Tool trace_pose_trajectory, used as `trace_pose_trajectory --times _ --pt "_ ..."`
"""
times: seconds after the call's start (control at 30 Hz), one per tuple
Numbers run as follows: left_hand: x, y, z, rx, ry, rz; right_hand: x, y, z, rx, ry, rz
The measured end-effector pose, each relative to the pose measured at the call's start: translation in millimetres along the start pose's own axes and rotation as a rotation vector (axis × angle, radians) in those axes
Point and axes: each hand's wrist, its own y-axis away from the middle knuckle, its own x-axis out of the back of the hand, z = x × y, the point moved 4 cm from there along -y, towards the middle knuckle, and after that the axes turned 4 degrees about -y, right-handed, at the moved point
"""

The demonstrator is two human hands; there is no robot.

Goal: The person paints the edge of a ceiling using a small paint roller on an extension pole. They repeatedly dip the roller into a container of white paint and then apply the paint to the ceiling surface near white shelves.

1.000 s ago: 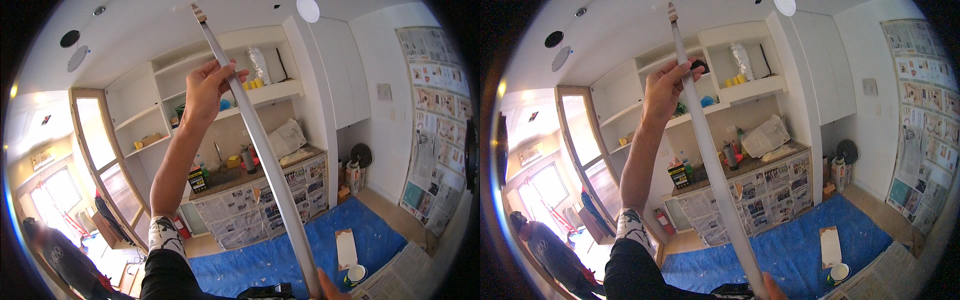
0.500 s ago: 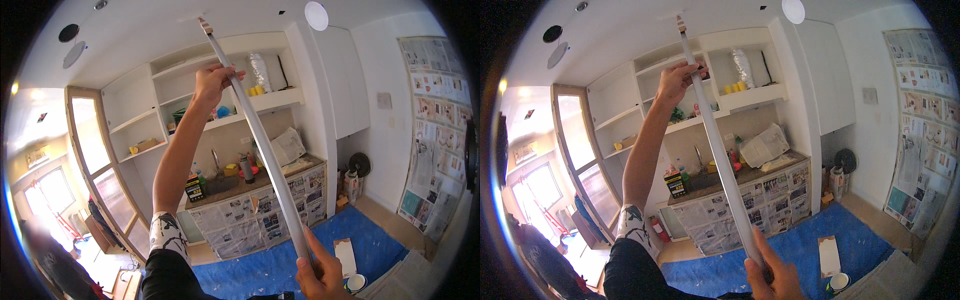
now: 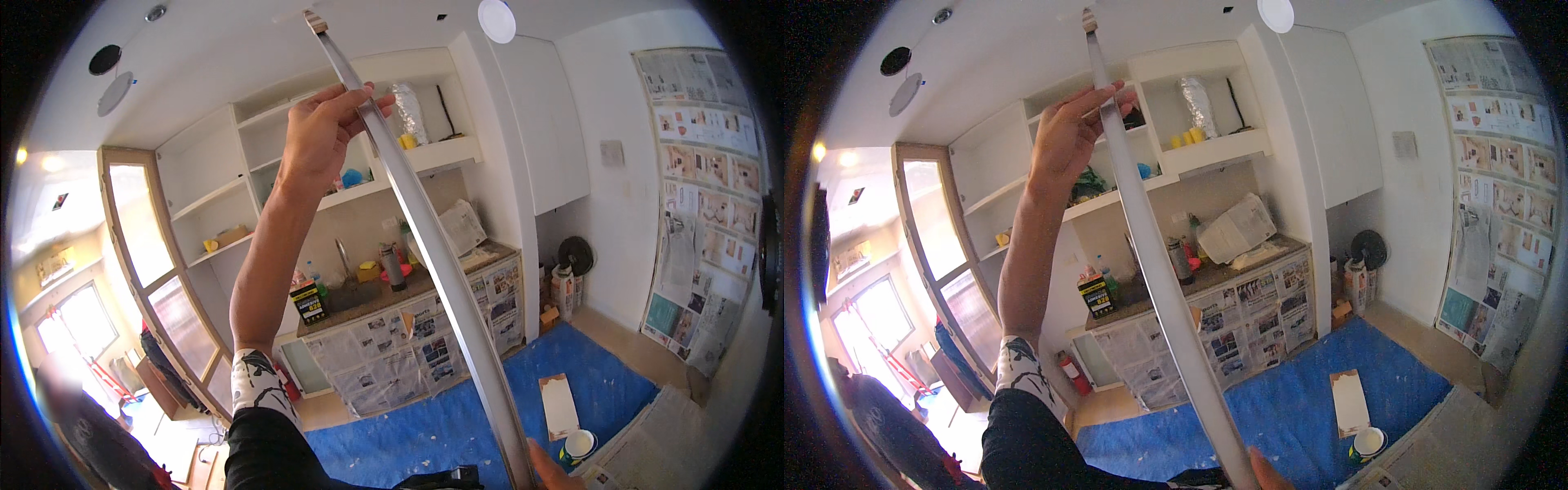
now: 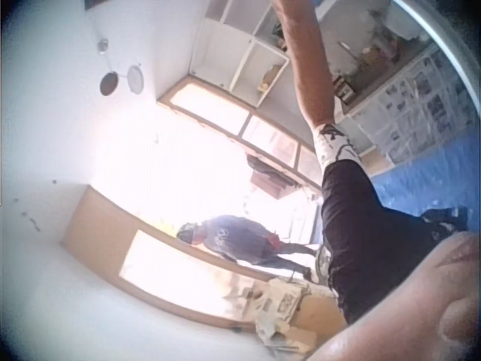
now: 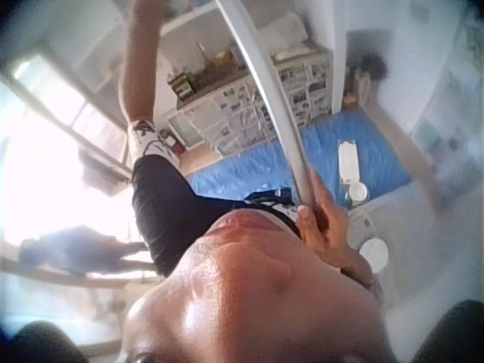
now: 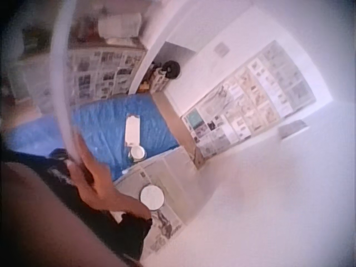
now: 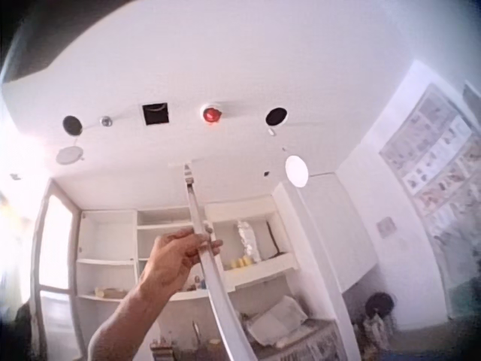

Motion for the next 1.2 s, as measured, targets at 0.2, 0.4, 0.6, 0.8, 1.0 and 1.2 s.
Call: trace_pose_trajectory --times 0.2,0.4,0.6,0.8,1.0,1.2 --pt "-6.0 12.0 12.5 -0.019 0.013 -0.016 -3.2 23.5 -6.8 0.064 -0.038 0.027" --pt "21.4 -10.7 -11.3 0.010 0.006 -0.026 -15.4 -13.3 -0.6 -0.015 -0.022 -0.010" --pt "48.5 -47.4 -45.3 0.071 0.056 0.041 -31.7 -72.7 7.4 -0.013 -0.119 -0.019" --pt "36.1 -37.7 -35.4 0.025 0.072 0.009 -19.6 -54.8 -3.3 0.017 -0.047 -0.035" --pt "4.4 -5.1 10.1 -0.045 0.012 -0.035 -2.1 2.8 -22.0 0.083 0.034 -0.048" --pt "-8.6 8.9 16.8 -0.066 0.041 -0.017 4.9 20.5 -23.3 0.129 0.084 -0.025"
